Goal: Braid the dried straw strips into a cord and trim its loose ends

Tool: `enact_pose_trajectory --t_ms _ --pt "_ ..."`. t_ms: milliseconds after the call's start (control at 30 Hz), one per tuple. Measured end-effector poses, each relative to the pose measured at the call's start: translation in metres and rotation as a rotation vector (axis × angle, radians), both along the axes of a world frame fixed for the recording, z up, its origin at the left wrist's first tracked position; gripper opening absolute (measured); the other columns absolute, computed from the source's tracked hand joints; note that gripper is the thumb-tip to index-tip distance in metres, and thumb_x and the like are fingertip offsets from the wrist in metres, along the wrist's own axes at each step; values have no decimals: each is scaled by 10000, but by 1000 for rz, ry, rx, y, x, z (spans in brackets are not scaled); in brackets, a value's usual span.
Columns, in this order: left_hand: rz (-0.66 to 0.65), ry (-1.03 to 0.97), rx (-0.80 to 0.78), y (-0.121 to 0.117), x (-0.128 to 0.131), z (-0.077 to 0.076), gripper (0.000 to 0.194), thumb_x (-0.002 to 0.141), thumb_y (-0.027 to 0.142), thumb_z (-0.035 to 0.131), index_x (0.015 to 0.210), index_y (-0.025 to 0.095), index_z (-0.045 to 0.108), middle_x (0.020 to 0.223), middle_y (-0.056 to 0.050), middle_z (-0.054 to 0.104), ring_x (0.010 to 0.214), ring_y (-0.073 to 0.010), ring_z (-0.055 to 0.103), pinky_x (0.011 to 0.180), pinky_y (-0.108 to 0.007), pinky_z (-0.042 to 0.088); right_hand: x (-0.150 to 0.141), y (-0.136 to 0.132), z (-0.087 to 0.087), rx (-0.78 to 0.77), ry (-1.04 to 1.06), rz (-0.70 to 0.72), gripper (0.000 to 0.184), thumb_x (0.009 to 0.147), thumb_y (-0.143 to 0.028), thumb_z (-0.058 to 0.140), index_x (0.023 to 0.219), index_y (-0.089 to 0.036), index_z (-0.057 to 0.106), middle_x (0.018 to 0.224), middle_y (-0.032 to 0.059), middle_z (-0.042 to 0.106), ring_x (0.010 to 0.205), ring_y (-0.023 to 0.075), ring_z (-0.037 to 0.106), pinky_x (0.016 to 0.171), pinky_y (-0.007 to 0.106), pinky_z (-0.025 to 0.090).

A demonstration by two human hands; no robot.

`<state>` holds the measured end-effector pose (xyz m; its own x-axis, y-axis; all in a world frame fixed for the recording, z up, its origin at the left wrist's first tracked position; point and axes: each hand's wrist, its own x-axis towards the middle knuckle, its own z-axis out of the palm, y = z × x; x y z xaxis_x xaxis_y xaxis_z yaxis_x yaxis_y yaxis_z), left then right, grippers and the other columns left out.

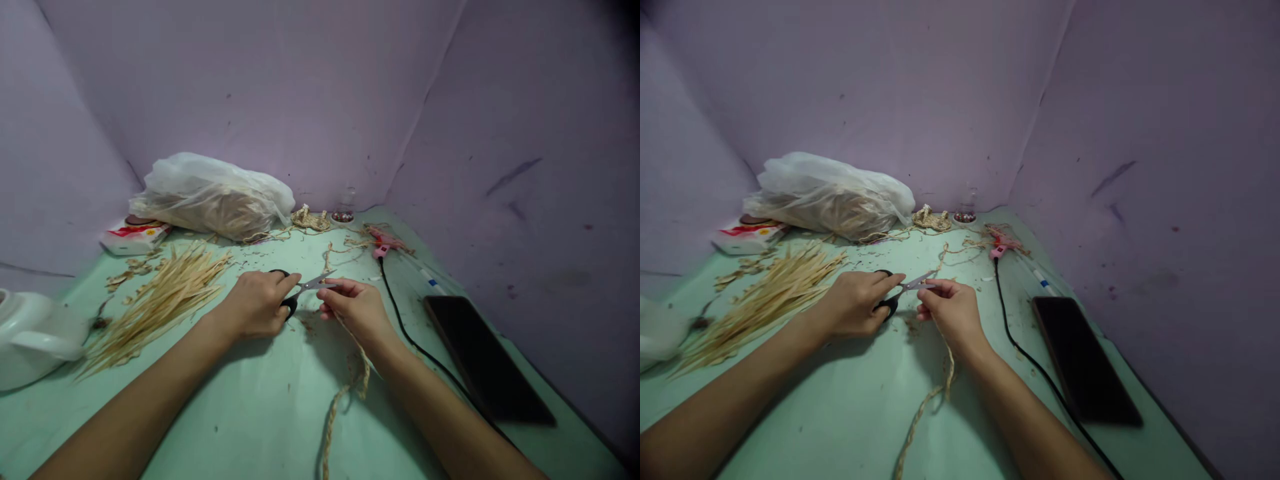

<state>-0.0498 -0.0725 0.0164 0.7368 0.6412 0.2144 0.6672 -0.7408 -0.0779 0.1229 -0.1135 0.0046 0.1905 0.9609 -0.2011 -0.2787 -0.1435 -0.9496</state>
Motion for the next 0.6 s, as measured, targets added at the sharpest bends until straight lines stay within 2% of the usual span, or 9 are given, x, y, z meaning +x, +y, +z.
enact_pose_trajectory --t_ms 200,467,600 --pt "-41 -41 -96 1 0 -5 482 685 165 438 1166 173 472 870 -74 641 753 -212 595 597 -288 390 -2 -2 -1 18 -88 7 118 544 -208 696 601 -129 630 474 -23 562 415 87 512 435 239 480" --pt "-42 -95 -194 1 2 -5 463 650 102 430 1089 207 529 763 -43 641 677 -185 580 560 -254 348 -1 -3 -1 27 -81 -11 103 550 -204 688 586 -137 618 453 -23 556 412 95 517 430 242 481" --pt "-51 -199 -325 -1 5 -3 394 666 85 419 1000 219 581 678 -7 620 604 -140 548 554 -228 337 0 -2 2 27 -47 -25 126 528 -196 706 600 -132 626 478 -15 578 428 96 536 441 237 486"
